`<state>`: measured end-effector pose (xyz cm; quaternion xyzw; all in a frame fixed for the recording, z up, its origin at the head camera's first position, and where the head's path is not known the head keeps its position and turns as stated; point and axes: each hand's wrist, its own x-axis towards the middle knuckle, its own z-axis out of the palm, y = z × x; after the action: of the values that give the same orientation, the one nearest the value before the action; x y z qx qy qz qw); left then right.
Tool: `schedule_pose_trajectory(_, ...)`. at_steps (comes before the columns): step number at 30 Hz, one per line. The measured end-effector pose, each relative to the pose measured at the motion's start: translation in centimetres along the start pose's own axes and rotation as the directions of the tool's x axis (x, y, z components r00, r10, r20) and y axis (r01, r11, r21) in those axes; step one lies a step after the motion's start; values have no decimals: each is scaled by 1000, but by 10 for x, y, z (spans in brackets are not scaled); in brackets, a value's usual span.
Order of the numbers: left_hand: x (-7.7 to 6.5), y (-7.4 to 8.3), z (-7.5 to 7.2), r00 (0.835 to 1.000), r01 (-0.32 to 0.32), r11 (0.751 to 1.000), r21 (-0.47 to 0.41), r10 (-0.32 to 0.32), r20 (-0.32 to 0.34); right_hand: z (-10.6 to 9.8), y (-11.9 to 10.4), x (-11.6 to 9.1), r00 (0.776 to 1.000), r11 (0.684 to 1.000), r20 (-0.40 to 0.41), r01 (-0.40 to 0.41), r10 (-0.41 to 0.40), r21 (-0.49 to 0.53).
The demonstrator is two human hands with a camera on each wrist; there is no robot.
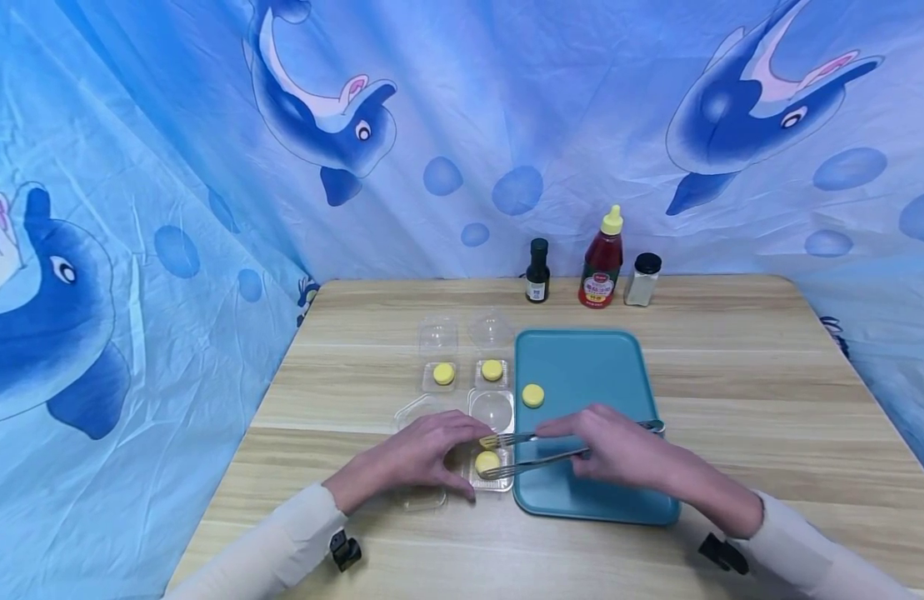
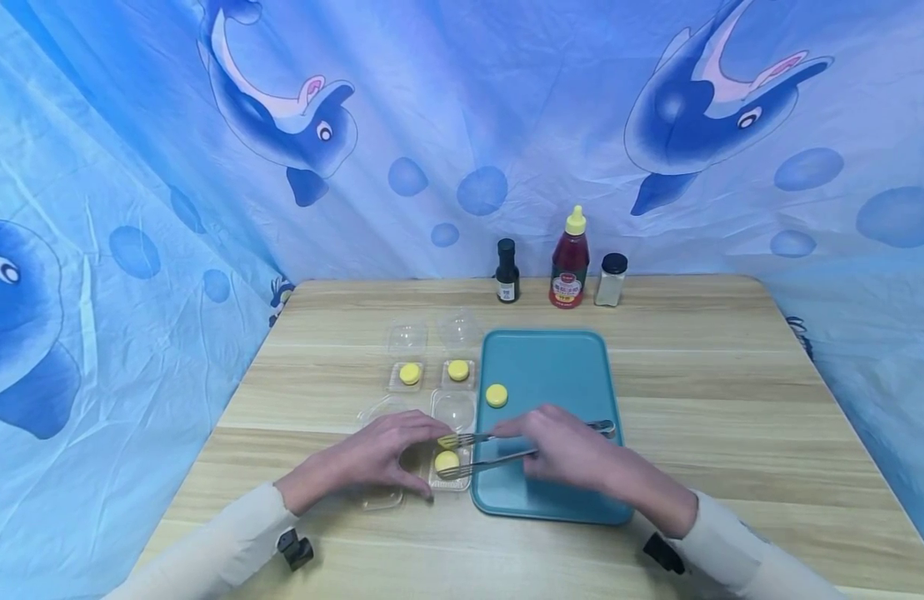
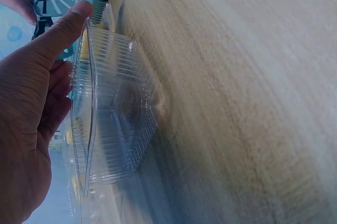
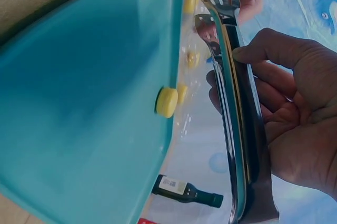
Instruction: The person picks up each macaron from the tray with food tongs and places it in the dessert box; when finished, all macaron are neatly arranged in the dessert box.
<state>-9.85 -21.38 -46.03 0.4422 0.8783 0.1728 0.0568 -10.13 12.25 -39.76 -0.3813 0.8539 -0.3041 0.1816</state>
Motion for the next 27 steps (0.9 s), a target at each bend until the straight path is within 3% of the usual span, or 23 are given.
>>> schedule_pose_trajectory(6,1,1,0,1000,3,1000,-13,-2,5,-12,3,-11,998,996,-24,-62,64,57)
schedule_pose_trajectory(11,0,1,-1,1000,-1,1000,-23,1,12,-24,7,-18,989,993,-105,-101,107,68)
schedule_pose_trajectory(20,1,2,-3,999,12,1000,2,-12,38,-20,29,-16,954,984,-242,-171,176,41)
schedule_pose_trajectory(27,2,4,-5,998,24,1000,6,-24,57,-18,50,-12,938,976,-272,-213,214,33)
